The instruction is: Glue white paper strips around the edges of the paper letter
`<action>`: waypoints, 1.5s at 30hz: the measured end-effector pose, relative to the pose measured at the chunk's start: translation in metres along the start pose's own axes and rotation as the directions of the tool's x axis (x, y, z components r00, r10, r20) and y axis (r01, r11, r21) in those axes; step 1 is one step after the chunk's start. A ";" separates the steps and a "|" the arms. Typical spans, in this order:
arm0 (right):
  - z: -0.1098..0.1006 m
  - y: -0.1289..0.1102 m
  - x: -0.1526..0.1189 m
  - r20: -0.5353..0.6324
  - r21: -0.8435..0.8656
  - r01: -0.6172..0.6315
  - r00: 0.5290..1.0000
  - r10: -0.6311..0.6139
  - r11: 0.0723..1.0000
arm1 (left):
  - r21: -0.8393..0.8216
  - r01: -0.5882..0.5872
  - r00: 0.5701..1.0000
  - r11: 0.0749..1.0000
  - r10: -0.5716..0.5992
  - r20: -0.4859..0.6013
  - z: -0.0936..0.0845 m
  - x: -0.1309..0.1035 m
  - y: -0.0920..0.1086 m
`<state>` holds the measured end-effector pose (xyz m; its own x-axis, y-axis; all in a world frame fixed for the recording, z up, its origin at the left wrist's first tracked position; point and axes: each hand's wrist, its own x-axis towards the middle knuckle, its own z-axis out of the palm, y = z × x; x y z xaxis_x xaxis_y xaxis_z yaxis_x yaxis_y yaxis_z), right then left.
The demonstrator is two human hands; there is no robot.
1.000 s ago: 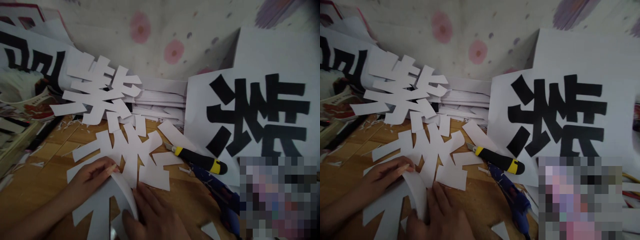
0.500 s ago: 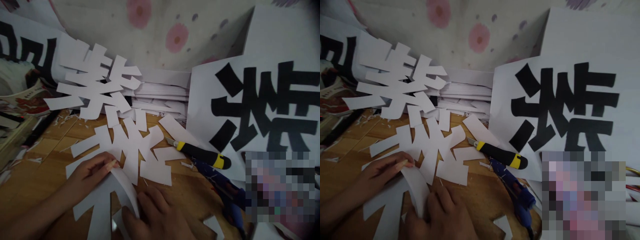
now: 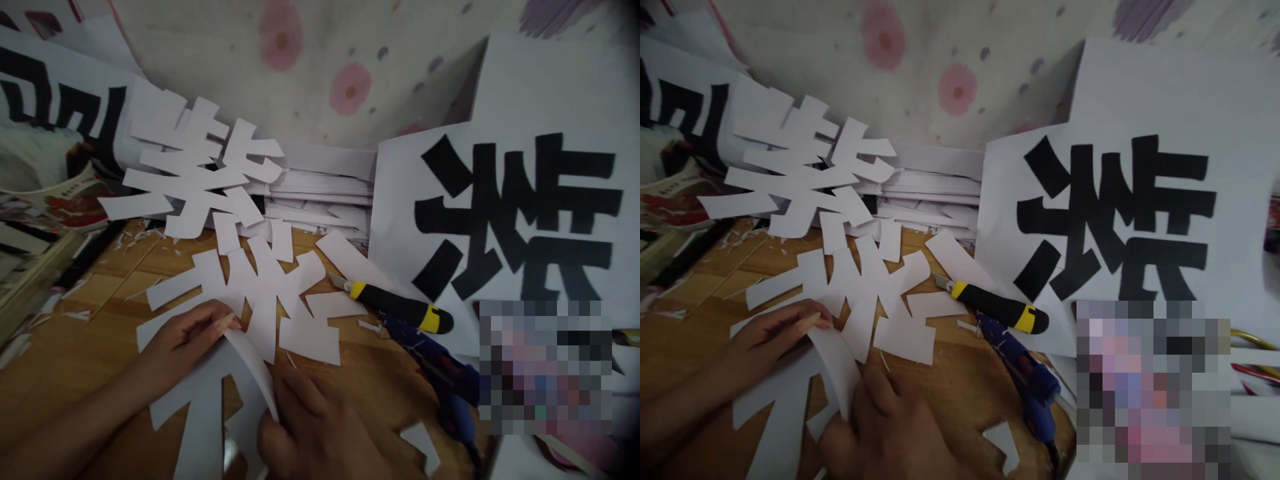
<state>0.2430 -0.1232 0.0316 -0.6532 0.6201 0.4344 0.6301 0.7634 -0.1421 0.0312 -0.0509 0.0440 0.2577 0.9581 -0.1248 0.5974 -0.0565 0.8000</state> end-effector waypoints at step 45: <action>-0.018 0.001 0.001 0.325 0.086 -0.034 0.946 0.005 0.996 | 0.217 -0.304 0.953 0.928 0.296 0.069 0.017 -0.012 -0.008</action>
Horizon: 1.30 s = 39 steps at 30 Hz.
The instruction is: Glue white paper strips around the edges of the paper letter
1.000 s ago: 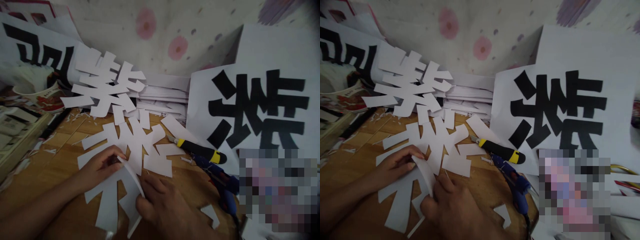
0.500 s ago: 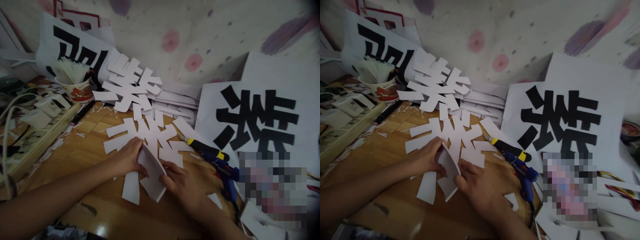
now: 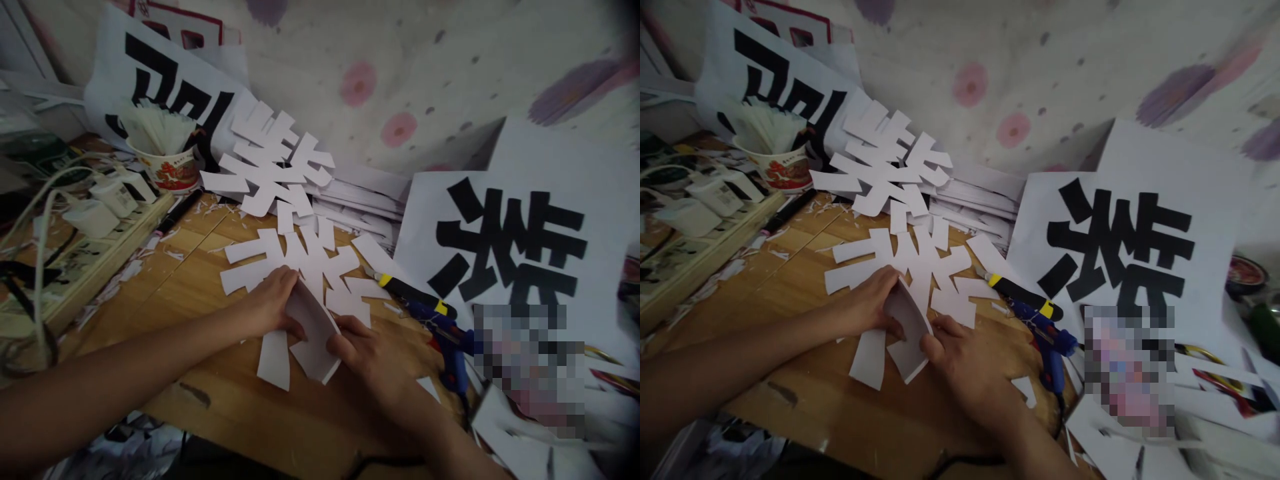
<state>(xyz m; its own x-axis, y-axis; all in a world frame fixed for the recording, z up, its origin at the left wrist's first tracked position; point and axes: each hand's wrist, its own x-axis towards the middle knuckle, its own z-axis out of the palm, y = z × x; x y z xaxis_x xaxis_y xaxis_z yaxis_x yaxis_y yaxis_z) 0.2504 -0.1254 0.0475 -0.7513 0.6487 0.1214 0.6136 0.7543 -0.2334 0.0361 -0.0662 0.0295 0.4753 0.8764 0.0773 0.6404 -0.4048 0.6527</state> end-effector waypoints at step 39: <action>0.008 -0.024 0.010 -0.039 -0.152 -0.078 0.997 0.073 0.985 | -0.002 -0.056 0.997 0.998 0.056 0.054 -0.014 0.010 -0.013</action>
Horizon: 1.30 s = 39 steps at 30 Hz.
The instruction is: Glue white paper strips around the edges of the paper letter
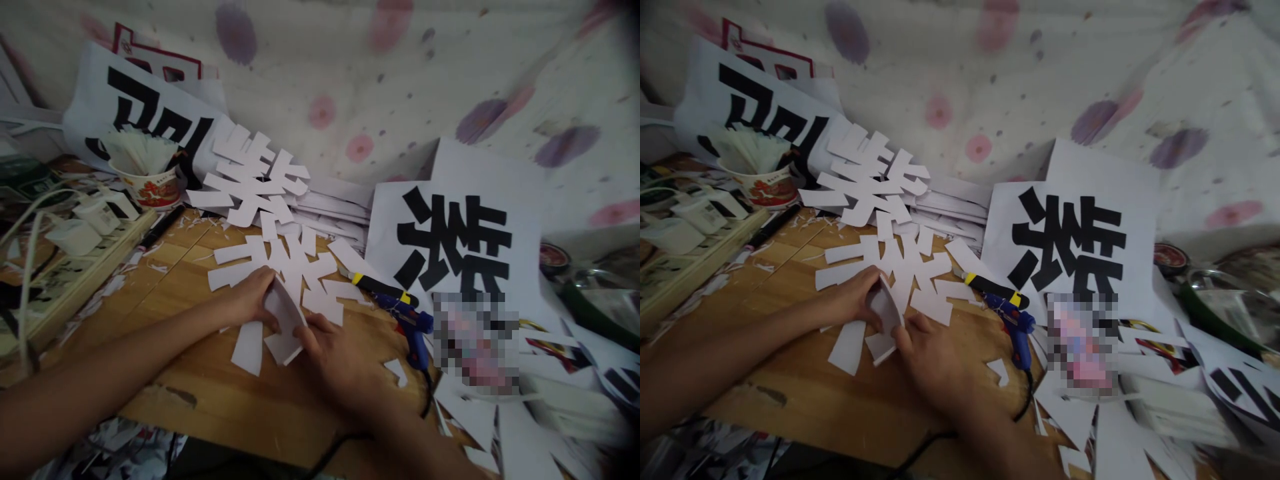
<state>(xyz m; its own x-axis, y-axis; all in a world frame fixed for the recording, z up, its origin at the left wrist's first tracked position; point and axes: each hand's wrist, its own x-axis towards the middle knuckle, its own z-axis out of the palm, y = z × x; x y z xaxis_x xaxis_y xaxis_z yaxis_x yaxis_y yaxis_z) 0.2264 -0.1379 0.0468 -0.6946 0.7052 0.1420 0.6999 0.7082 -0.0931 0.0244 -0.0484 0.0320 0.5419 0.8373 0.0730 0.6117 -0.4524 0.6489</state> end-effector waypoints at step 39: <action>-0.015 0.006 0.096 0.016 0.249 0.316 0.944 -0.330 0.916 | 0.036 0.006 0.975 0.999 -0.014 0.223 -0.056 0.001 -0.046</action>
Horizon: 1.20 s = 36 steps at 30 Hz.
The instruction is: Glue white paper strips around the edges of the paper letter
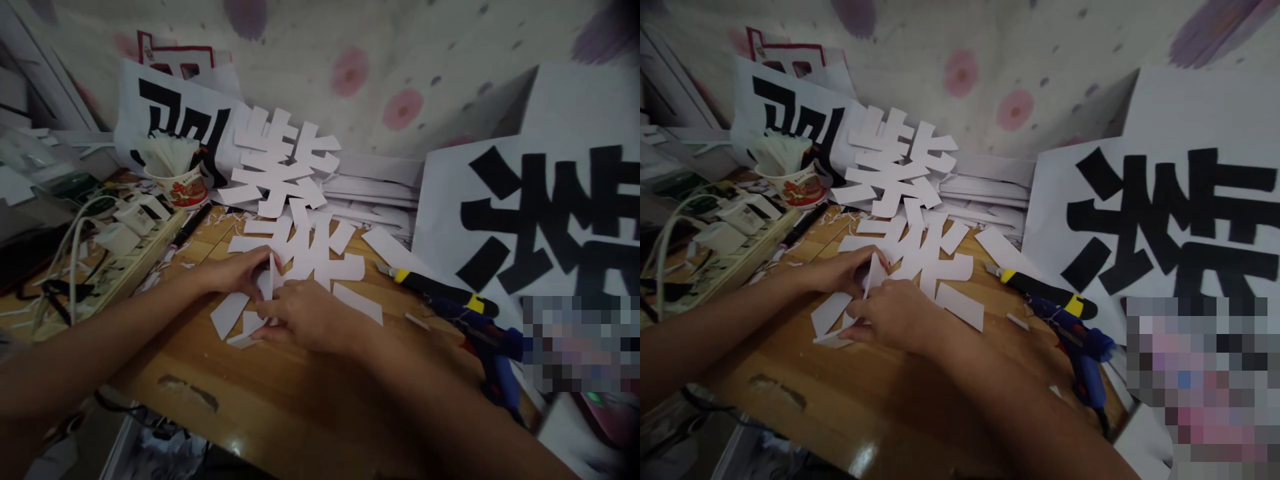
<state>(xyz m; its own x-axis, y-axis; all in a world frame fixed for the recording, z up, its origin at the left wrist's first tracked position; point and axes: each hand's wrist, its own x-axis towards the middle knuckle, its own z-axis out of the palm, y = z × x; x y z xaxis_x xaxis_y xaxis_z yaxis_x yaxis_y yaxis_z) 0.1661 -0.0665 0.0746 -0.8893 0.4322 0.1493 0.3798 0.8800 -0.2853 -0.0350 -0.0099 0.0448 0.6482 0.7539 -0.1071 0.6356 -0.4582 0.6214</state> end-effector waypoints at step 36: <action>0.035 0.005 -0.004 -0.238 -0.064 -0.009 0.971 -0.007 0.998 | 0.036 -0.072 0.993 0.997 0.075 -0.089 0.008 -0.008 -0.009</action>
<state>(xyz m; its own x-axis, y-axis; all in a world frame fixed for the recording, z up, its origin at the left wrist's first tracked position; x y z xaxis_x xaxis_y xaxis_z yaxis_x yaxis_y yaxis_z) 0.1625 -0.0712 0.0391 -0.8055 0.4609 0.3725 0.4031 0.8869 -0.2257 -0.0422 -0.0157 0.0340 0.6538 0.7566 0.0093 0.6023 -0.5278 0.5989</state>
